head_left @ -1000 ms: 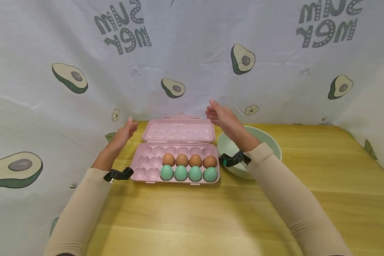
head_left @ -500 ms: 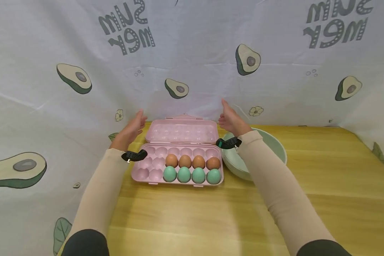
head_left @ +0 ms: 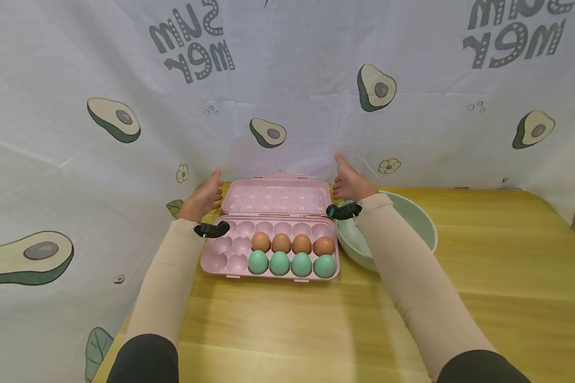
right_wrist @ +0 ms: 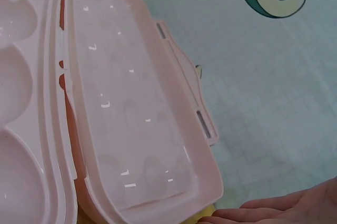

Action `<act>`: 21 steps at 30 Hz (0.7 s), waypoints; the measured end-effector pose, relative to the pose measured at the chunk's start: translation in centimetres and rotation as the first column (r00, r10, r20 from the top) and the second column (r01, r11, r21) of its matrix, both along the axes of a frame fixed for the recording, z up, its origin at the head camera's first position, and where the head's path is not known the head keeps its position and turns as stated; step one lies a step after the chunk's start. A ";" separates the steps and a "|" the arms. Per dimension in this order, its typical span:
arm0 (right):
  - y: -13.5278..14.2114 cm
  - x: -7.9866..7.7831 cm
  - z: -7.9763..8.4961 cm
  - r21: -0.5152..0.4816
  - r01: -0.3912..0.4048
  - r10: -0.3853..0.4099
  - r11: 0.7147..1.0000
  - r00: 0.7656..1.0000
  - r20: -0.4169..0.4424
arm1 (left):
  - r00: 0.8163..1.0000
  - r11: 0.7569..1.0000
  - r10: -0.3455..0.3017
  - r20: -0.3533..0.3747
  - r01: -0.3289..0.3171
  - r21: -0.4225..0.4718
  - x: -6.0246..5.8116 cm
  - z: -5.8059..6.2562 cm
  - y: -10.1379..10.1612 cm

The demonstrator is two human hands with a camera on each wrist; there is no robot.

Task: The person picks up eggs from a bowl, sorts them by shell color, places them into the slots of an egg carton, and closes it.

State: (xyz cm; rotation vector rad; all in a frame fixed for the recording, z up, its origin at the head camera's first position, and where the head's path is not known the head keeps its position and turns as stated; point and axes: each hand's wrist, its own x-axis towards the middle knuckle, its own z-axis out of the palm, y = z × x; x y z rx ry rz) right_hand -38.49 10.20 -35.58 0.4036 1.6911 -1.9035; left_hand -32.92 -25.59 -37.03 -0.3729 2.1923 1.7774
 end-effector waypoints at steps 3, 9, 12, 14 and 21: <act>-0.1 0.0 0.0 -0.009 -0.031 0.031 0.999 1.000 0.001 | 1.000 1.000 0.000 0.011 -0.001 0.016 -0.2 -0.2 0.0; -0.1 -0.3 -0.3 -0.058 -0.087 0.089 0.994 0.996 0.024 | 0.999 0.999 -0.014 0.033 0.013 0.037 -0.4 -0.1 0.4; -0.1 -0.5 -0.5 -0.056 -0.094 0.096 0.994 0.995 0.030 | 0.999 0.998 -0.032 0.043 0.030 0.053 -0.5 -0.1 0.5; -0.1 -0.6 -0.6 -0.050 -0.087 0.088 0.995 0.996 0.030 | 0.998 0.998 -0.048 0.044 0.046 0.053 -0.5 -0.1 0.6; -0.1 -0.6 -0.5 -0.048 -0.065 0.066 0.997 0.997 0.034 | 0.998 0.998 -0.057 0.034 0.057 0.014 -0.6 0.1 0.8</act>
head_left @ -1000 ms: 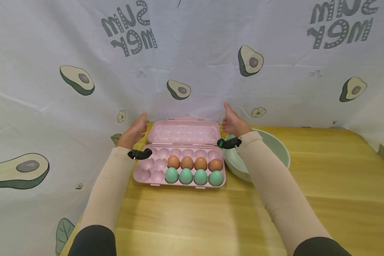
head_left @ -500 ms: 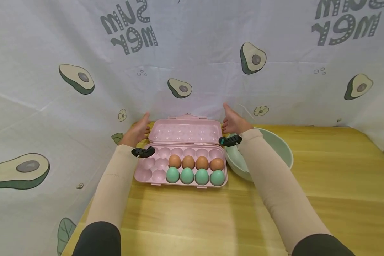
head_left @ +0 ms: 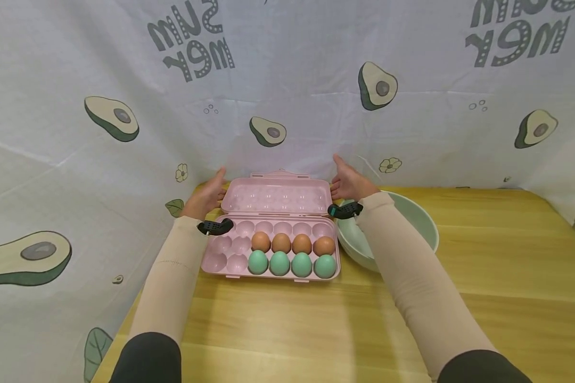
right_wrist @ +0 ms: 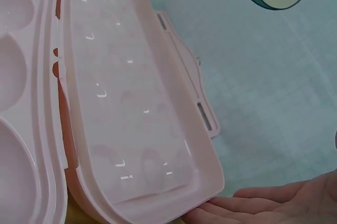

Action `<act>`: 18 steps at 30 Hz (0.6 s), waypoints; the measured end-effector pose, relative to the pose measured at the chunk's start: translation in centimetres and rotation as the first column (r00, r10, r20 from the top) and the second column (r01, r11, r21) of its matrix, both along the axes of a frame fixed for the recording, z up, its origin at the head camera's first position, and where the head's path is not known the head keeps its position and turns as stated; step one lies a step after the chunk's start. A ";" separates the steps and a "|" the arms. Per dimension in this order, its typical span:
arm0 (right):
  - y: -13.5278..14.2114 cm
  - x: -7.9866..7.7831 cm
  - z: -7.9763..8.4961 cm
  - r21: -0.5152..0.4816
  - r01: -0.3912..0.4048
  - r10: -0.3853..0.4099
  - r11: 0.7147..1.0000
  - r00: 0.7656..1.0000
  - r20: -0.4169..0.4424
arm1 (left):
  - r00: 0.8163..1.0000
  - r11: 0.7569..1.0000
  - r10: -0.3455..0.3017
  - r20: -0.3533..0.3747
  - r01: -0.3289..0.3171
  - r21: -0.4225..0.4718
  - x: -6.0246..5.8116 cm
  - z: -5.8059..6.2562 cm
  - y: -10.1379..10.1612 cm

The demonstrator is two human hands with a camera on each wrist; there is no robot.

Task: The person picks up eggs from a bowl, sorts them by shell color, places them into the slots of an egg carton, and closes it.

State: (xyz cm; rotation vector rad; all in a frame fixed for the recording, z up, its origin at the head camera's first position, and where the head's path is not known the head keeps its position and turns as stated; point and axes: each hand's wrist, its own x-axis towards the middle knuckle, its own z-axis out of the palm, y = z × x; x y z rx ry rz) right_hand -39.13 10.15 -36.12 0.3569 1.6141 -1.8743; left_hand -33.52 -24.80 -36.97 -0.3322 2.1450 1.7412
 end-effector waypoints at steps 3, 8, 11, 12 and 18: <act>0.2 0.1 0.2 -0.008 0.011 -0.011 1.000 1.000 -0.011 | 1.000 1.000 0.000 -0.018 0.000 -0.002 -0.2 0.1 0.0; 0.5 0.0 0.6 -0.031 0.037 -0.039 0.999 0.998 -0.051 | 0.998 1.000 0.004 -0.059 -0.004 -0.002 -0.5 0.4 -0.2; 0.5 -0.1 0.8 -0.025 0.048 -0.050 0.999 0.996 -0.072 | 0.997 1.000 0.011 -0.074 -0.011 -0.003 -0.5 0.7 -0.2; 0.5 -0.1 0.9 -0.025 0.045 -0.047 0.999 0.996 -0.080 | 0.997 1.000 0.013 -0.078 -0.013 -0.005 -0.5 0.8 -0.2; 0.5 0.1 1.6 -0.010 0.053 -0.054 0.999 0.989 -0.136 | 0.994 1.000 0.006 -0.107 -0.006 0.001 -0.7 1.1 0.0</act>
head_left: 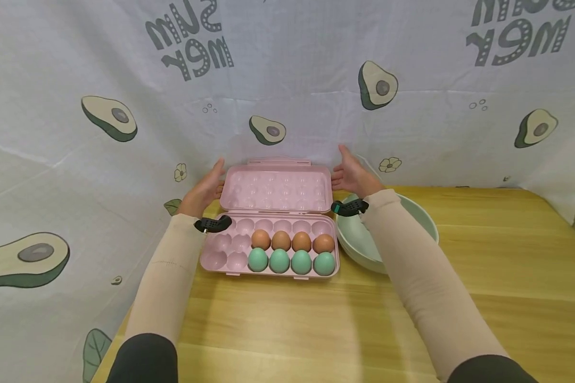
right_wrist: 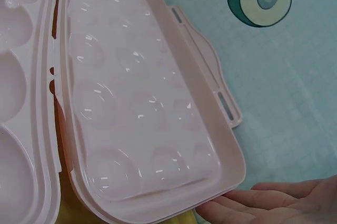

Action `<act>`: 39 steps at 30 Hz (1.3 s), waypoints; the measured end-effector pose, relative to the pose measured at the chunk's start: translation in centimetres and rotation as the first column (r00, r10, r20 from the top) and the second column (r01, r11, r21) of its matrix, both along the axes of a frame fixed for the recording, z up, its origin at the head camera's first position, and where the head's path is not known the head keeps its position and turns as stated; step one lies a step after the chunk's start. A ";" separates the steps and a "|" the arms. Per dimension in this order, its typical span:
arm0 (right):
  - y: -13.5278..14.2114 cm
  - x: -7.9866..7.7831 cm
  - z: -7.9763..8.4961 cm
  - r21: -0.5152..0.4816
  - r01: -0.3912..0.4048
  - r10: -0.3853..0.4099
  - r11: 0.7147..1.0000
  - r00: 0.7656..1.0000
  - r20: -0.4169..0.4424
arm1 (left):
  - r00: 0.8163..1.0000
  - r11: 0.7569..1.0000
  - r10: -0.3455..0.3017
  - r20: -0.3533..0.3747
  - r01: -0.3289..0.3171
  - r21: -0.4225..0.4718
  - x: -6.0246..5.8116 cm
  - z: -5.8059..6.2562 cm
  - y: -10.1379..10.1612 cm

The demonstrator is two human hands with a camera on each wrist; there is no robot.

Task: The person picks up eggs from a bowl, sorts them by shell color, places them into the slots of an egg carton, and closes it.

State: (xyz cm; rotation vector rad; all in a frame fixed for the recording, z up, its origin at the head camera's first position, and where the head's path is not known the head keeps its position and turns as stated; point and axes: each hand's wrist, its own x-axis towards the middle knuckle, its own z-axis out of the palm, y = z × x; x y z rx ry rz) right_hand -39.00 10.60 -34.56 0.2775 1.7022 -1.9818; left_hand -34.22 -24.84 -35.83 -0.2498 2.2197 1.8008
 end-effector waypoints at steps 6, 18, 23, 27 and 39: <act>0.1 0.5 0.9 0.016 0.013 -0.011 1.000 0.996 -0.085 | 0.999 1.000 0.016 -0.052 -0.014 0.027 0.0 0.7 0.0; 0.4 1.1 1.9 -0.012 0.039 -0.041 0.999 0.985 -0.169 | 0.978 0.995 0.085 -0.188 -0.075 0.061 0.7 1.2 0.3; 0.8 1.8 2.3 0.012 0.031 -0.028 0.999 0.977 -0.212 | 0.970 0.993 0.100 -0.222 -0.083 0.082 1.0 1.5 0.4; 1.0 2.6 2.7 0.006 0.022 -0.020 1.000 0.967 -0.252 | 0.966 0.992 0.097 -0.241 -0.075 0.097 1.4 1.7 0.1; 1.0 5.5 3.4 0.060 -0.062 0.081 0.996 0.915 -0.396 | 0.950 0.997 0.042 -0.309 -0.018 0.081 3.6 2.1 -1.1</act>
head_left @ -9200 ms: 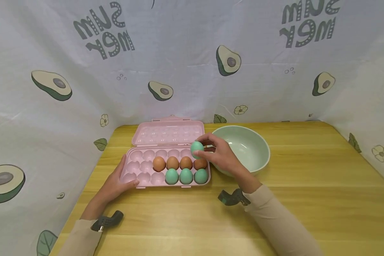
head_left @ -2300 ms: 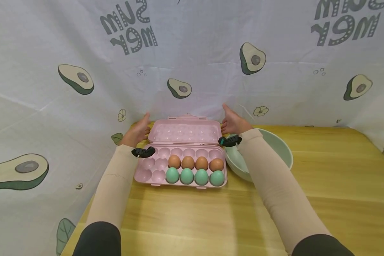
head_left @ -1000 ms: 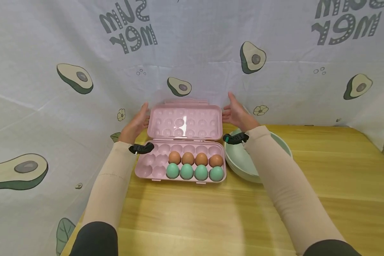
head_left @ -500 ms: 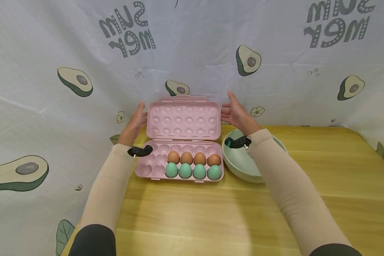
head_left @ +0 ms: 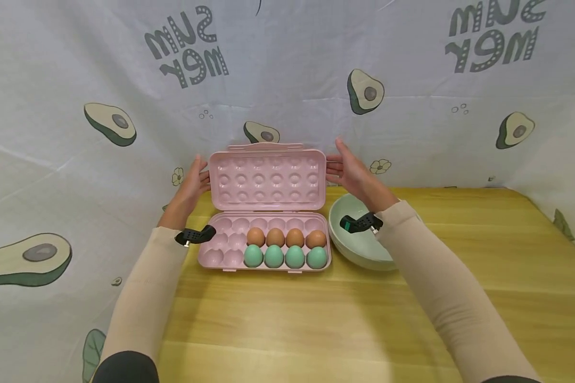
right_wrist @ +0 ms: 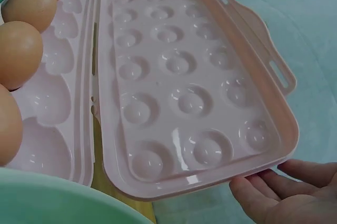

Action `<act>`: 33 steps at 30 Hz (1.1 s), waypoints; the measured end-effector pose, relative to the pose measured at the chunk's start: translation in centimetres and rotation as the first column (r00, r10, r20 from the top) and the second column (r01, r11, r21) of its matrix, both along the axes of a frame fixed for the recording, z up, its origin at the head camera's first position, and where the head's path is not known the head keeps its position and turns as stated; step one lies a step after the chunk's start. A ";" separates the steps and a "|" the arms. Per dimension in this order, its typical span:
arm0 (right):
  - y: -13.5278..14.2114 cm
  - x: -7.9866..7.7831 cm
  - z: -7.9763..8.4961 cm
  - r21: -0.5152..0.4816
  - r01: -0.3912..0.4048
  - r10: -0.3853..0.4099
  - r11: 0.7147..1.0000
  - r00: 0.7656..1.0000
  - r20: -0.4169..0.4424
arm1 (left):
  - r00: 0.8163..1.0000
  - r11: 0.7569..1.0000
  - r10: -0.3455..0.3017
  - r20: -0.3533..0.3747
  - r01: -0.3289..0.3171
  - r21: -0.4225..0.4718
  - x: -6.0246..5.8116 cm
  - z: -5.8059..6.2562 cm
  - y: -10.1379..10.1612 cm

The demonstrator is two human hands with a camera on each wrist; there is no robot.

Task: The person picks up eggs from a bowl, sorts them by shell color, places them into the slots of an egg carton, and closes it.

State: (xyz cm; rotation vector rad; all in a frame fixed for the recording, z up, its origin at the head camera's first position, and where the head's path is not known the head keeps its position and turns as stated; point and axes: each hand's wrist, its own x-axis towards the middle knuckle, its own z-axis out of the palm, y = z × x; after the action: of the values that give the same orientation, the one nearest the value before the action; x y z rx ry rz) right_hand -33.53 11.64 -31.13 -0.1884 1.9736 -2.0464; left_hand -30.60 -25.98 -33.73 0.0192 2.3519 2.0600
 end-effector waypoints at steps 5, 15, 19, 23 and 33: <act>-0.2 1.3 0.2 0.049 -0.041 0.043 0.998 0.998 -0.049 | 0.999 1.000 -0.014 -0.029 0.014 0.011 0.9 0.2 -0.4; -0.5 3.2 0.4 0.108 -0.012 0.026 0.994 0.991 -0.130 | 0.995 1.000 -0.024 -0.098 0.022 -0.015 3.1 0.7 -0.6; -0.5 4.1 0.5 0.144 -0.011 0.038 0.989 0.982 -0.184 | 0.992 0.998 -0.032 -0.118 0.026 -0.051 4.1 0.9 -1.0; -0.5 5.0 0.7 0.203 -0.030 0.078 0.979 0.969 -0.232 | 0.987 0.994 -0.069 -0.145 0.056 -0.091 5.1 1.0 -1.3; -0.1 8.3 0.7 0.361 -0.085 0.212 0.929 0.921 -0.327 | 0.974 0.954 -0.164 -0.158 0.115 -0.278 7.8 1.4 -2.2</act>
State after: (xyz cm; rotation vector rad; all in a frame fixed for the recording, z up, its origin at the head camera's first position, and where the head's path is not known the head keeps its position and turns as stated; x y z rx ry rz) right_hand -25.25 11.50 -30.48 -0.6604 2.4076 -1.6262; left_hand -22.78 -28.22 -32.32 0.3723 2.6275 1.7291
